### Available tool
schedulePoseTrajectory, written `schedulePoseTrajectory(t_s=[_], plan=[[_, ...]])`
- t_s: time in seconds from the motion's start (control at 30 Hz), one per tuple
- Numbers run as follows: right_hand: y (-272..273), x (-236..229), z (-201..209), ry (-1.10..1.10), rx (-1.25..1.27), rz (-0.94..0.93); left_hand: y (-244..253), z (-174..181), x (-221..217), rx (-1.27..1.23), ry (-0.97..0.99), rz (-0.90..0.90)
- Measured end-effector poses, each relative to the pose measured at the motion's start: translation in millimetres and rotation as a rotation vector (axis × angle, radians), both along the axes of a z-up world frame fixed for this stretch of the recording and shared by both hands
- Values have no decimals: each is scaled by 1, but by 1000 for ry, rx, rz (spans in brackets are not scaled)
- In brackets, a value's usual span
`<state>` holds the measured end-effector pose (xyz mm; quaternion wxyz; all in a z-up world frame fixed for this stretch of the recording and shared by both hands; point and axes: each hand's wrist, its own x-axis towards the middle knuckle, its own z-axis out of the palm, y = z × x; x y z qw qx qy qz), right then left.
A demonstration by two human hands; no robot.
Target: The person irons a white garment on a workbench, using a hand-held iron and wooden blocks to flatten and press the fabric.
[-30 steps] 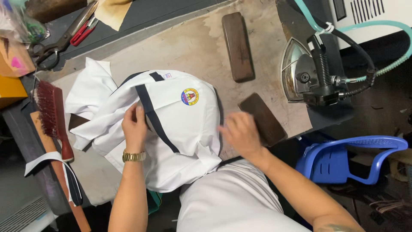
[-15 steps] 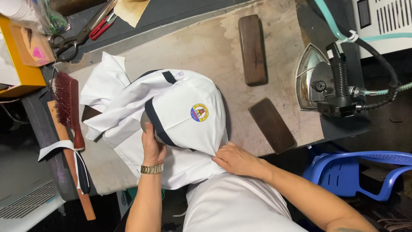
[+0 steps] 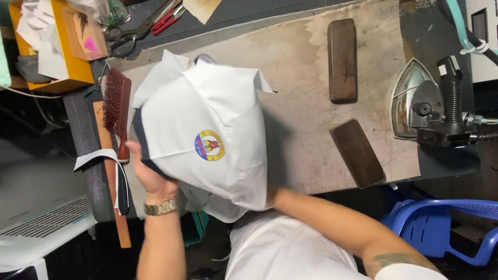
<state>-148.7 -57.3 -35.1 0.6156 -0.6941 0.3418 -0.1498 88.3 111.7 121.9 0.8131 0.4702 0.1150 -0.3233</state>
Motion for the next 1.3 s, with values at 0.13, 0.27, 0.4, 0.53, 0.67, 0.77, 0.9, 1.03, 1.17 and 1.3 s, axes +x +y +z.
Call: schedulePoseTrajectory(t_s=[0.13, 0.27, 0.4, 0.53, 0.67, 0.77, 0.9, 1.03, 1.17, 1.3], plan=[[18, 3, 3, -23, 110, -146, 4, 16, 46, -7, -131, -169], [11, -8, 10, -46, 211, -390, -10, -28, 60, 6, -98, -289], [24, -29, -18, -16, 296, -251, -42, -102, 32, 86, 53, -359], [37, -59, -18, 188, 449, -331, -82, -118, 6, 129, 72, -422], [24, -85, -1, 611, 511, -106, -96, -132, -1, 278, 1, -498], [-8, -79, 21, 456, 94, -201, -98, -141, 0, 460, -142, -530], [-61, -30, 46, 98, -545, -304, -76, -125, -16, 983, -828, -566], [-94, 10, 63, 132, -433, -263, -64, -75, -55, 1119, -890, -597], [-81, 30, 137, 439, 65, 128, -67, -71, -110, 813, -897, -724], [-86, 7, 78, 288, -58, 107, -89, -61, -133, 156, -883, -738]])
